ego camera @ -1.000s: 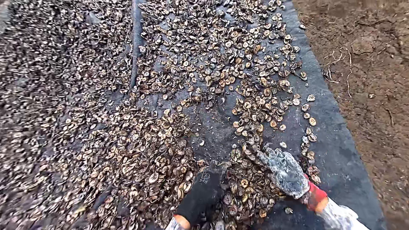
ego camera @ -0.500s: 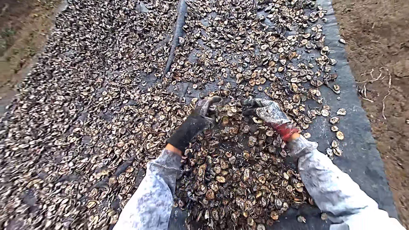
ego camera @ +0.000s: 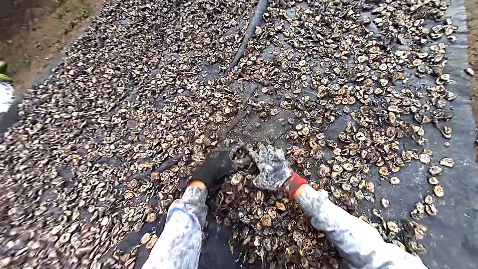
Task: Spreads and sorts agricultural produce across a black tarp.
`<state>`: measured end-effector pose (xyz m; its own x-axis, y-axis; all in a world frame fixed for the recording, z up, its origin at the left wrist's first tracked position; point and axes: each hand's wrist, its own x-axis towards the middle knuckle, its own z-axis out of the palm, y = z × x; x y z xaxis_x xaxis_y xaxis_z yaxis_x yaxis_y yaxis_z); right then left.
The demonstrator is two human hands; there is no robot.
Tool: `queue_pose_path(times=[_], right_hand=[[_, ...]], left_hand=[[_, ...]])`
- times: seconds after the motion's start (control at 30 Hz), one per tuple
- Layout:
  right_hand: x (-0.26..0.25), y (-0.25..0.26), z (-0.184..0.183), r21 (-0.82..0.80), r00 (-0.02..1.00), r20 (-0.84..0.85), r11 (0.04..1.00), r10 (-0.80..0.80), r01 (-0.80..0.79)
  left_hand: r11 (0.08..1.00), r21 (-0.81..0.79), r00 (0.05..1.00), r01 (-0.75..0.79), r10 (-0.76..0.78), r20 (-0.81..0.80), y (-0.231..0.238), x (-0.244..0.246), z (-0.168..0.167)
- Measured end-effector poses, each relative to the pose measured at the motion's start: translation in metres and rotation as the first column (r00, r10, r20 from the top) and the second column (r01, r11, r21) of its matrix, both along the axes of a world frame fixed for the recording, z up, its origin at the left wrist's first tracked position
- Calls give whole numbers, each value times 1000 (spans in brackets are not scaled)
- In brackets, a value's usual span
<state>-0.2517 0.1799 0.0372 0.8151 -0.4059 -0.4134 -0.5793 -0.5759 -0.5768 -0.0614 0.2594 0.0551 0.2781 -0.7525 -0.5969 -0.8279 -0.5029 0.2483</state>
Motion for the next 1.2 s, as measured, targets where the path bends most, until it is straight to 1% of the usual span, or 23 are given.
queue_pose_path(times=[0.07,0.1,0.17,0.23,0.3,0.37,0.43,0.47,0.5,0.57,0.6,0.67,0.7,0.77,0.8,0.83,0.87,0.93,1.0,1.03,1.07,1.13,1.2], right_hand=[[-25,32,14,96,997,21,992,78,-80],[-32,41,18,145,995,44,985,90,-96],[-34,34,27,369,998,-4,928,55,-50],[-27,16,26,566,984,-15,810,-175,153],[-29,0,18,640,878,45,688,-477,341],[-47,-18,3,661,793,122,644,-597,384],[-57,-38,1,726,749,114,569,-653,386],[-56,-46,4,729,736,108,557,-668,398],[-55,-53,7,701,738,100,574,-667,424],[-55,-56,17,530,772,60,676,-633,513],[-55,-55,23,453,782,10,700,-623,552],[-52,-57,31,353,789,-13,735,-614,579],[-52,-61,31,357,785,32,741,-619,569],[-57,-73,29,481,782,168,742,-600,467],[-58,-80,22,541,779,227,741,-584,397],[-56,-85,19,566,762,240,724,-601,394],[-53,-89,16,561,760,225,719,-610,411],[-42,-90,13,450,789,163,756,-593,475],[-13,-93,11,233,887,86,875,-453,425],[8,-96,10,112,935,50,933,-350,343],[32,-100,8,9,971,20,971,-240,240],[103,-110,3,-154,997,45,986,-58,65],[176,-119,-14,-266,999,31,964,27,-18]], left_hand=[[993,69,978,-98,109,-178,41,-12,15],[983,57,950,-175,184,-253,57,-16,15],[935,-1,865,-355,328,-380,70,-27,24],[836,-113,771,-537,431,-469,68,-32,33],[760,-229,730,-609,423,-538,62,-26,40],[736,-310,753,-602,393,-527,60,-21,47],[698,-392,788,-599,424,-447,57,-26,53],[681,-429,801,-593,440,-407,55,-30,57],[661,-460,804,-592,450,-388,55,-33,60],[613,-549,823,-568,424,-379,53,-37,66],[592,-589,834,-551,413,-365,49,-34,67],[555,-592,808,-584,463,-364,30,-22,70],[553,-570,793,-608,467,-391,23,-15,70],[619,-498,792,-608,428,-435,21,-7,70],[655,-466,801,-595,429,-418,26,-8,72],[670,-448,804,-593,457,-380,36,-14,74],[682,-424,803,-596,507,-313,46,-17,71],[740,-353,817,-572,550,-171,54,-10,61],[801,-337,860,-495,507,-58,46,20,51],[825,-347,878,-446,479,11,34,43,43],[854,-310,882,-417,463,89,26,65,32],[871,-147,851,-469,490,190,16,95,10],[858,-77,837,-507,512,195,14,102,-17]])
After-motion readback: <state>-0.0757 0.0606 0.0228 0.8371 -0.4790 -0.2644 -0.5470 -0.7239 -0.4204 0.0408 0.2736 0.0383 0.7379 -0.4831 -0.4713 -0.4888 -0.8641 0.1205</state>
